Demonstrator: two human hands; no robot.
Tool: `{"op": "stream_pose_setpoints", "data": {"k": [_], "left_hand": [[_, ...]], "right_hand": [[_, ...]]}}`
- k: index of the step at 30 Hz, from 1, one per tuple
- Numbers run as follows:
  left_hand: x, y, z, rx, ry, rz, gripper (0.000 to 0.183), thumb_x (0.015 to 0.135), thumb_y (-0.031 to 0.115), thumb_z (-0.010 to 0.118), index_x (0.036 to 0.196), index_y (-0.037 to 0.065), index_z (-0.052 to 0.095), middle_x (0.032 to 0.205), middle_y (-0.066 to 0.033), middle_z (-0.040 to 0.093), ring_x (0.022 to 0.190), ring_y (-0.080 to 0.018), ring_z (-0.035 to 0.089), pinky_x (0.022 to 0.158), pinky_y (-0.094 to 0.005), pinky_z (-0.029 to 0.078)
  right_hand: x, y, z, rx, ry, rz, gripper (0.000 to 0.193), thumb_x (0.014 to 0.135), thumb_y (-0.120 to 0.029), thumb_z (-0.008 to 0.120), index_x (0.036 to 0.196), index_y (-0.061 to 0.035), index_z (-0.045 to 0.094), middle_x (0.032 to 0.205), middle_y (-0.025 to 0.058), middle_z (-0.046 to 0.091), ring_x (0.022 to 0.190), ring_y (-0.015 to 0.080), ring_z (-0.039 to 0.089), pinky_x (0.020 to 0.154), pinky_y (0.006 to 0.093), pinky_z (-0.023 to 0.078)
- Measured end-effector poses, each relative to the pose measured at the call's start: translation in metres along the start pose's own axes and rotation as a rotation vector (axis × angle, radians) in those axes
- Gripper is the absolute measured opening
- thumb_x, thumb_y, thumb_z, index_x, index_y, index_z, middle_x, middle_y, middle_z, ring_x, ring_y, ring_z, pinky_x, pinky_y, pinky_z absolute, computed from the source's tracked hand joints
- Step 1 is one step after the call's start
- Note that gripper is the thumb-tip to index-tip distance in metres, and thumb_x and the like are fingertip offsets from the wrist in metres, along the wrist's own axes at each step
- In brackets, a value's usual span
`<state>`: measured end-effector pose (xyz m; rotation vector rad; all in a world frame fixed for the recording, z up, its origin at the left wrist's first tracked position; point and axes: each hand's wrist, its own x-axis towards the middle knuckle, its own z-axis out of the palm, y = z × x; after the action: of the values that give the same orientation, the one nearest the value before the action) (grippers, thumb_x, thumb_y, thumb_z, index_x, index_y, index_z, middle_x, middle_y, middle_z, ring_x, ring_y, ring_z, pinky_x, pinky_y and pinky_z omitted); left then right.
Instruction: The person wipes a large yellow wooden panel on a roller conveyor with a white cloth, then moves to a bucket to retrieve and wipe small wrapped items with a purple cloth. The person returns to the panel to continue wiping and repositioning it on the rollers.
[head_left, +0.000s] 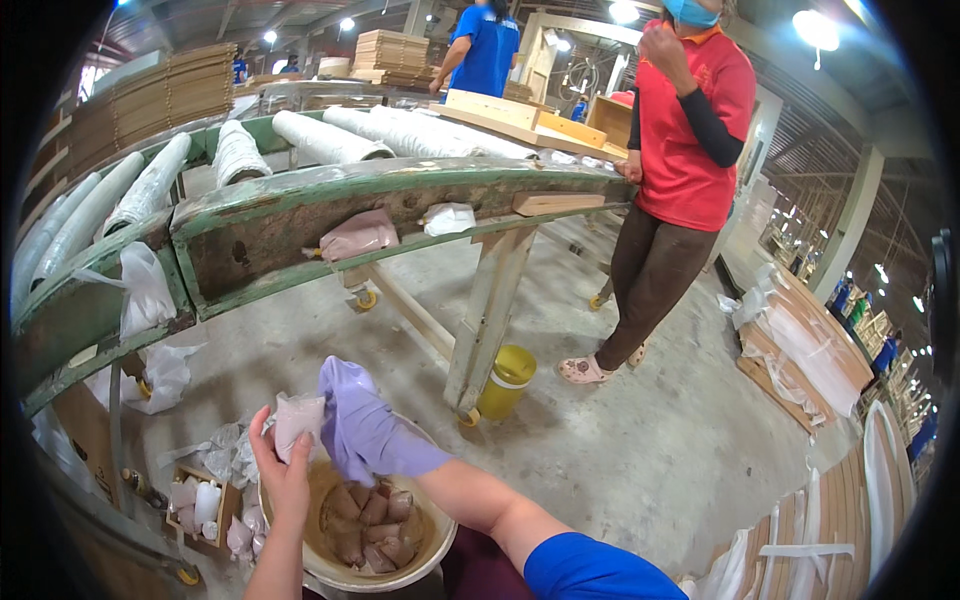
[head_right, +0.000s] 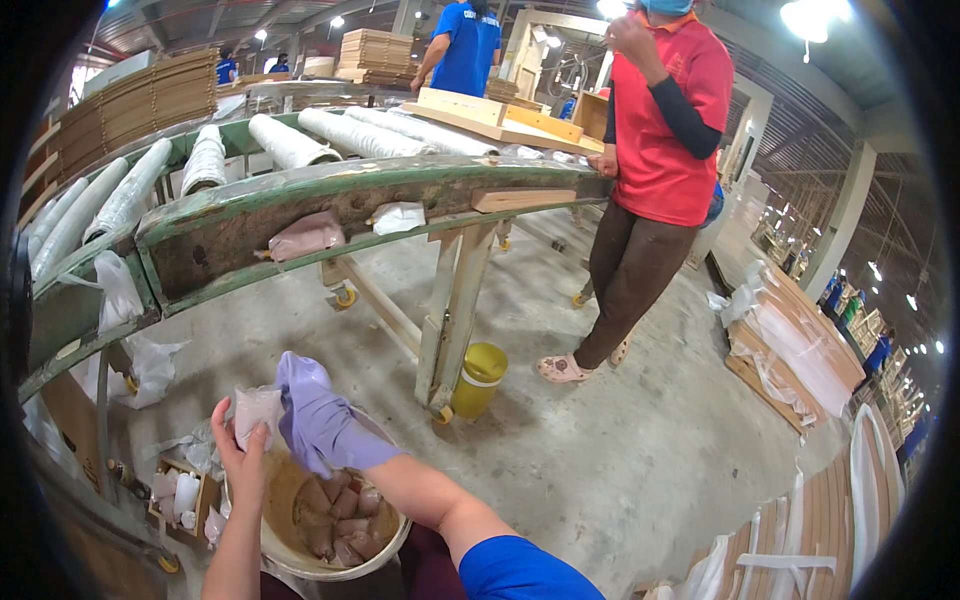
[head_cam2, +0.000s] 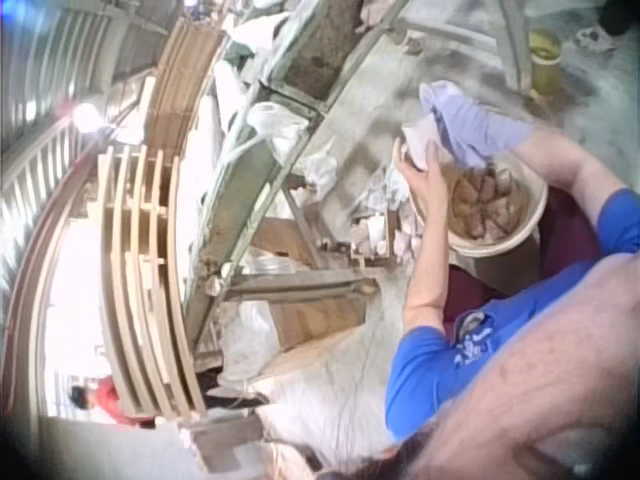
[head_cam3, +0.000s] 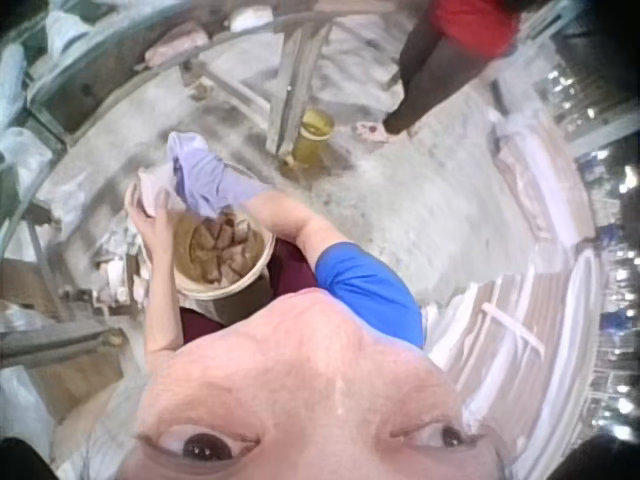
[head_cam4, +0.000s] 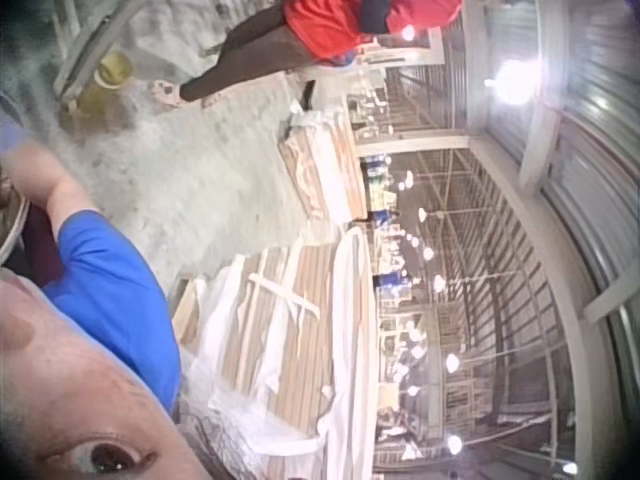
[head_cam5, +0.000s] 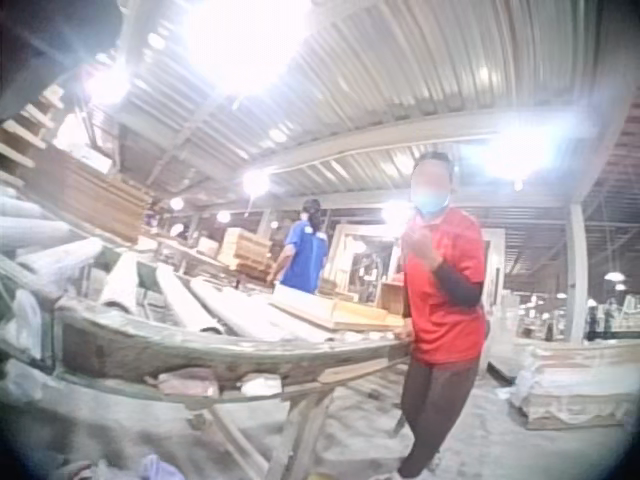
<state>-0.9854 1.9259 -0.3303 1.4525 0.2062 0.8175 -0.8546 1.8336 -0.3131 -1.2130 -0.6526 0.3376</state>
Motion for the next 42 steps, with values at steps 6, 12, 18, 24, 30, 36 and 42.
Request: {"op": "stream_pose_setpoints", "data": {"k": [6,12,18,24,30,36,42], "left_hand": [[-0.001,-0.002,-0.008,0.25,-0.005,0.155,0.067,0.08,0.0,0.053,0.14,0.003,0.021,0.135,-0.0182,0.032,0.119,-0.0264,0.04,0.101,-0.0346,0.031],[-0.015,0.021,0.001,0.597,-0.31,0.418,0.072,0.076,0.0,0.047,0.14,-0.002,0.017,0.142,-0.0216,0.03,0.135,-0.0306,0.024,0.109,-0.041,0.018],[-0.002,-0.008,-0.014,0.204,-0.025,0.004,0.059,0.085,0.016,0.057,0.137,0.007,0.032,0.132,-0.0121,0.044,0.122,-0.0225,0.039,0.095,-0.0379,0.036],[0.001,-0.005,-0.011,-0.065,-0.126,-0.038,0.065,0.085,0.029,0.062,0.136,0.003,0.031,0.128,-0.0136,0.044,0.118,-0.0218,0.043,0.093,-0.0331,0.039],[-0.001,0.005,-0.002,-0.405,-0.205,-0.367,0.058,0.087,0.035,0.059,0.132,0.007,0.037,0.118,-0.0081,0.05,0.109,-0.0187,0.048,0.091,-0.0312,0.039],[0.003,-0.002,-0.016,-0.777,-0.251,-0.676,0.044,0.093,0.027,0.049,0.131,0.008,0.038,0.116,-0.003,0.052,0.093,-0.0144,0.056,0.073,-0.0315,0.049],[0.01,-0.009,-0.019,-0.891,-0.167,-0.625,0.043,0.093,0.022,0.048,0.131,0.007,0.037,0.124,-0.0087,0.049,0.107,-0.0203,0.053,0.09,-0.0344,0.047]], "right_hand": [[-0.034,-0.058,0.027,-0.158,-0.189,0.129,0.018,0.093,-0.022,0.047,0.102,-0.0086,0.054,0.09,-0.001,0.054,0.078,0.0087,0.049,0.069,0.0253,0.044],[-0.002,0.013,0.035,0.396,-0.002,0.145,0.021,0.093,-0.024,0.048,0.107,-0.0095,0.054,0.093,-0.0013,0.055,0.081,0.0088,0.052,0.072,0.0255,0.045],[-0.004,-0.014,0.01,0.866,-0.096,0.389,0.046,0.088,-0.054,0.047,0.109,-0.0134,0.055,0.096,0.0039,0.06,0.082,0.015,0.059,0.069,0.0282,0.05],[-0.018,0.001,0.03,0.263,-0.149,0.308,0.036,0.091,-0.042,0.049,0.106,-0.0103,0.057,0.091,0.0035,0.061,0.078,0.0135,0.06,0.065,0.0259,0.049],[-0.009,0.015,0.017,0.061,-0.186,0.062,0.017,0.091,-0.023,0.052,0.091,-0.0068,0.057,0.081,0.0005,0.055,0.071,0.0091,0.055,0.061,0.025,0.046],[-0.014,-0.003,0.029,-0.131,-0.032,0.208,0.018,0.092,-0.021,0.046,0.087,-0.005,0.052,0.074,0.0028,0.054,0.066,0.0107,0.053,0.059,0.0251,0.046],[-0.01,-0.001,0.025,0.234,0.003,0.095,0.032,0.096,-0.03,0.037,0.105,-0.0016,0.049,0.085,0.01,0.055,0.066,0.0152,0.054,0.057,0.0277,0.048]]}}
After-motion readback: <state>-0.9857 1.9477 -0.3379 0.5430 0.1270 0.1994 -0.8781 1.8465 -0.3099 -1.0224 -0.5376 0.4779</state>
